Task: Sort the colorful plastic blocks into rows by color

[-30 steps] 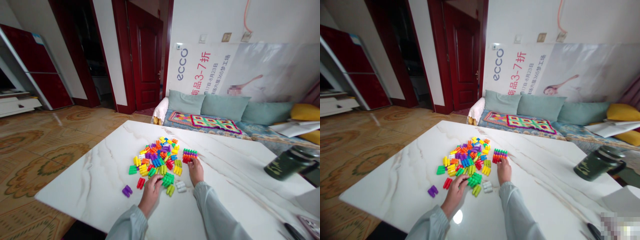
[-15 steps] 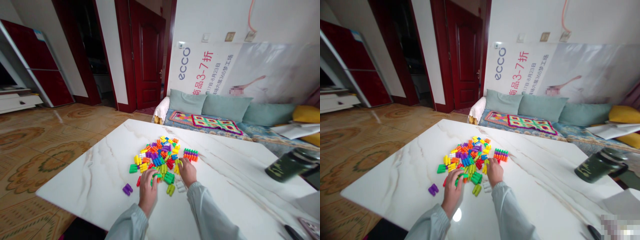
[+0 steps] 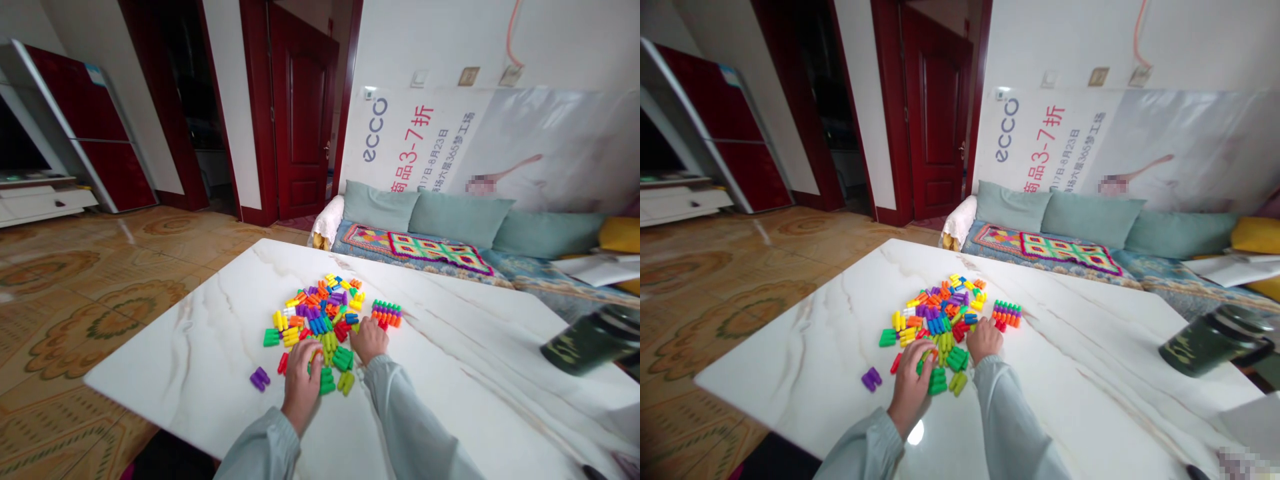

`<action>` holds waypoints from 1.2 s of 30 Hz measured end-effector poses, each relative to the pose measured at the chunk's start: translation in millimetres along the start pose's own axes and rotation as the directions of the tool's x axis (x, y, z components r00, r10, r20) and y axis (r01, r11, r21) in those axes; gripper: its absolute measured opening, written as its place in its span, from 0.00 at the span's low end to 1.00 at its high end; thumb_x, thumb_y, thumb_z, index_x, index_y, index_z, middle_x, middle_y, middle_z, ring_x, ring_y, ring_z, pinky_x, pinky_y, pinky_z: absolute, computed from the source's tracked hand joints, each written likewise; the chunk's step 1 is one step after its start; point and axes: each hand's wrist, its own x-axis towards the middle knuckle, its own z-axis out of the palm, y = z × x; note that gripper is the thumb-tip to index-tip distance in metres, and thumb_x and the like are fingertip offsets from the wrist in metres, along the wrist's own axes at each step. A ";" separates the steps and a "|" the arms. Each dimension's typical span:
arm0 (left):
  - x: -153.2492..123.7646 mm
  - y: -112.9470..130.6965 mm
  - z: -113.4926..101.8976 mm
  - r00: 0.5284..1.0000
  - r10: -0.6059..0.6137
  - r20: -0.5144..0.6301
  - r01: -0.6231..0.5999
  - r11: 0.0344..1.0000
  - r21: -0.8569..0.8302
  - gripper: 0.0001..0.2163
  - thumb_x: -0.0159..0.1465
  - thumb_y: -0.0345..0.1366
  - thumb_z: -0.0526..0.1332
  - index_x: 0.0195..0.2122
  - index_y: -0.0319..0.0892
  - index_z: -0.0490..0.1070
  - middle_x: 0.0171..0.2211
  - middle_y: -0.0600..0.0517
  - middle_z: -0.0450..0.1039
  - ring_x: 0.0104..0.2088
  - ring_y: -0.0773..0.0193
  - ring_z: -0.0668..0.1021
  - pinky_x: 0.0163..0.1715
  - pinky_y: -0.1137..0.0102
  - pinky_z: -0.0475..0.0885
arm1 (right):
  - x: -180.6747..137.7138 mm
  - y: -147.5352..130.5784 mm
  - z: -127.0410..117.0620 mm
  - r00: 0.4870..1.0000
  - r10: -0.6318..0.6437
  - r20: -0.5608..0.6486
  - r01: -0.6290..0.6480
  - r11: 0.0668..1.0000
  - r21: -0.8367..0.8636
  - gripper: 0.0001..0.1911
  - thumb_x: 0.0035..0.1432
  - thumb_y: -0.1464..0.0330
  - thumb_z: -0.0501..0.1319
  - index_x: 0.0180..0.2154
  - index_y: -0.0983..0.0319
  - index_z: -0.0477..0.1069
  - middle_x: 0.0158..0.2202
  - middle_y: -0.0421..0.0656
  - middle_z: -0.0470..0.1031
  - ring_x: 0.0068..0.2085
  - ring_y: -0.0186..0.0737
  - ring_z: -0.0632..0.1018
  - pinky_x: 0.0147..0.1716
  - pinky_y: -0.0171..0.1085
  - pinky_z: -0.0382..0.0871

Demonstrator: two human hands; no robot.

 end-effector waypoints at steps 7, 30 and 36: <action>-1.5 -2.3 0.6 1.000 -0.007 0.000 0.007 1.000 -0.007 0.09 0.67 0.32 0.54 0.43 0.44 0.73 0.45 0.47 0.74 0.47 0.57 0.76 0.49 0.59 0.72 | -8.5 5.0 1.2 0.997 -0.025 -0.079 0.031 0.997 0.075 0.19 0.55 0.63 0.60 0.44 0.70 0.74 0.42 0.56 0.76 0.48 0.54 0.76 0.45 0.44 0.67; -3.7 -3.5 0.5 0.982 0.004 0.188 0.026 0.987 -0.156 0.13 0.68 0.39 0.56 0.47 0.42 0.75 0.44 0.44 0.79 0.45 0.56 0.80 0.46 0.60 0.77 | -85.3 -1.1 10.1 0.979 -0.189 -0.081 0.124 0.228 0.966 0.09 0.48 0.65 0.66 0.33 0.62 0.75 0.30 0.42 0.76 0.32 0.39 0.75 0.32 0.36 0.71; -4.9 -5.6 1.3 0.972 0.090 0.215 -0.069 0.992 -0.103 0.14 0.68 0.40 0.56 0.48 0.42 0.75 0.45 0.43 0.79 0.47 0.55 0.80 0.48 0.59 0.77 | -90.8 5.3 7.1 0.973 -0.198 -0.118 0.177 0.316 0.932 0.07 0.51 0.66 0.65 0.34 0.62 0.75 0.29 0.41 0.76 0.30 0.37 0.74 0.31 0.34 0.69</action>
